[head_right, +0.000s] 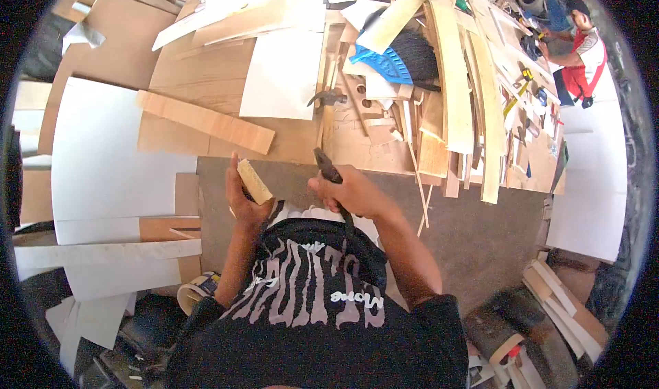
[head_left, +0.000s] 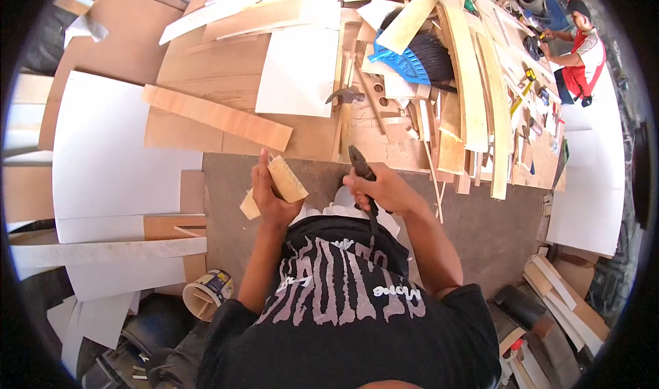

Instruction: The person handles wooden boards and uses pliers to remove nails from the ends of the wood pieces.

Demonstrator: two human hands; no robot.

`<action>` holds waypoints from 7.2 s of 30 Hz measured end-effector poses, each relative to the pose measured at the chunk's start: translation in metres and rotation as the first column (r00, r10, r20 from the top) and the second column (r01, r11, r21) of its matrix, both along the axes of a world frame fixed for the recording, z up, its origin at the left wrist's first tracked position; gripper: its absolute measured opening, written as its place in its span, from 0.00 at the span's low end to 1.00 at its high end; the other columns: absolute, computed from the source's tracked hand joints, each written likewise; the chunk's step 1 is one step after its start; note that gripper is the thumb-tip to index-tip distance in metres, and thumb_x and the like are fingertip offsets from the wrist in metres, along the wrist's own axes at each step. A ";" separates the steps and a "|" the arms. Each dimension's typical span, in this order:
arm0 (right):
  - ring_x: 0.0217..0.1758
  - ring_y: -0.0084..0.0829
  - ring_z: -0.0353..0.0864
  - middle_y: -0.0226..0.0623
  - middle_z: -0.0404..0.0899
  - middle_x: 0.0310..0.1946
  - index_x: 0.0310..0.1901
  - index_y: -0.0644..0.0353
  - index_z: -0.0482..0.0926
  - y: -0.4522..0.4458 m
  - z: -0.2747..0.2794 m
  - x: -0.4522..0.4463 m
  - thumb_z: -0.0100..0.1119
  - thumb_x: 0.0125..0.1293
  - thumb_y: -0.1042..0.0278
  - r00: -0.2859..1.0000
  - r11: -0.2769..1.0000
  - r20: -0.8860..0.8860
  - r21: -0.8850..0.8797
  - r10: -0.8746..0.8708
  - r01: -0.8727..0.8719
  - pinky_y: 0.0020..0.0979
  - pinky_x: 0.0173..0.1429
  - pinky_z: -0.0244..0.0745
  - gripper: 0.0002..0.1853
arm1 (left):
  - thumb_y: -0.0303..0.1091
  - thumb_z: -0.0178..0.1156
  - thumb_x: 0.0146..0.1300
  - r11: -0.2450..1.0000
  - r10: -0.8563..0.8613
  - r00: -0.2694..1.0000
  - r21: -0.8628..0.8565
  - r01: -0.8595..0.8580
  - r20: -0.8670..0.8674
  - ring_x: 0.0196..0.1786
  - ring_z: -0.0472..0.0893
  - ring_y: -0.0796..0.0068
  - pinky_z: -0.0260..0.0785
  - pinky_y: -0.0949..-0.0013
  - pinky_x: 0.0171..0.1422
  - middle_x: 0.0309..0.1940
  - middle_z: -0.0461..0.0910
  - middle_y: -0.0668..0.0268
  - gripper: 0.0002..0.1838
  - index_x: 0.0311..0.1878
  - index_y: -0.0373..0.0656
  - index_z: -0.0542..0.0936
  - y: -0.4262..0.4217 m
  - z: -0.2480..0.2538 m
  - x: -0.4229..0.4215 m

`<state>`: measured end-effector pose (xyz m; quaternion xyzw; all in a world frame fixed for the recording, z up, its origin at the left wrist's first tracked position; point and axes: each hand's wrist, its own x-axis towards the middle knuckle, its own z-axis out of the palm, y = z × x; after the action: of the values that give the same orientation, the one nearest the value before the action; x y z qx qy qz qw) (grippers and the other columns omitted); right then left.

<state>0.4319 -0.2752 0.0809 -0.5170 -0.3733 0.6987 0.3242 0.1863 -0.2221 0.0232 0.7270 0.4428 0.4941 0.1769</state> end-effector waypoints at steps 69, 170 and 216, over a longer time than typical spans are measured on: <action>0.59 0.59 0.78 0.54 0.70 0.59 0.65 0.61 0.69 0.057 0.053 -0.117 0.63 0.64 0.75 0.559 0.856 0.798 0.437 -0.226 -0.277 0.50 0.61 0.76 0.27 | 0.50 0.84 0.37 0.975 0.198 0.971 -0.074 -0.209 -0.136 0.49 0.73 0.56 0.64 0.54 0.58 0.44 0.75 0.57 0.65 0.79 0.36 0.63 0.062 0.015 -0.062; 0.22 0.15 0.54 0.22 0.57 0.28 0.42 0.53 0.63 0.022 0.014 -0.133 0.55 0.74 0.33 -0.003 0.889 -0.999 0.040 0.044 -0.456 0.21 0.22 0.50 0.28 | 0.41 0.74 0.49 0.932 -0.328 0.937 -0.119 0.341 0.120 0.55 0.82 0.56 0.72 0.61 0.61 0.55 0.79 0.49 0.51 0.76 0.32 0.66 0.074 0.080 -0.066; 0.25 0.16 0.62 0.23 0.62 0.27 0.42 0.56 0.69 -0.013 0.028 0.034 0.61 0.73 0.40 0.201 0.842 -0.966 0.030 0.163 -0.538 0.21 0.26 0.59 0.25 | 0.50 0.78 0.52 0.995 -0.082 0.990 -0.040 0.087 0.111 0.49 0.81 0.64 0.72 0.63 0.56 0.51 0.81 0.54 0.54 0.77 0.32 0.64 -0.003 0.061 0.073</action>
<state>0.4658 -0.2879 0.1086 0.0537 -0.1002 0.9685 0.2216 0.2592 -0.2252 0.0846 0.7128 0.4124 0.5150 0.2378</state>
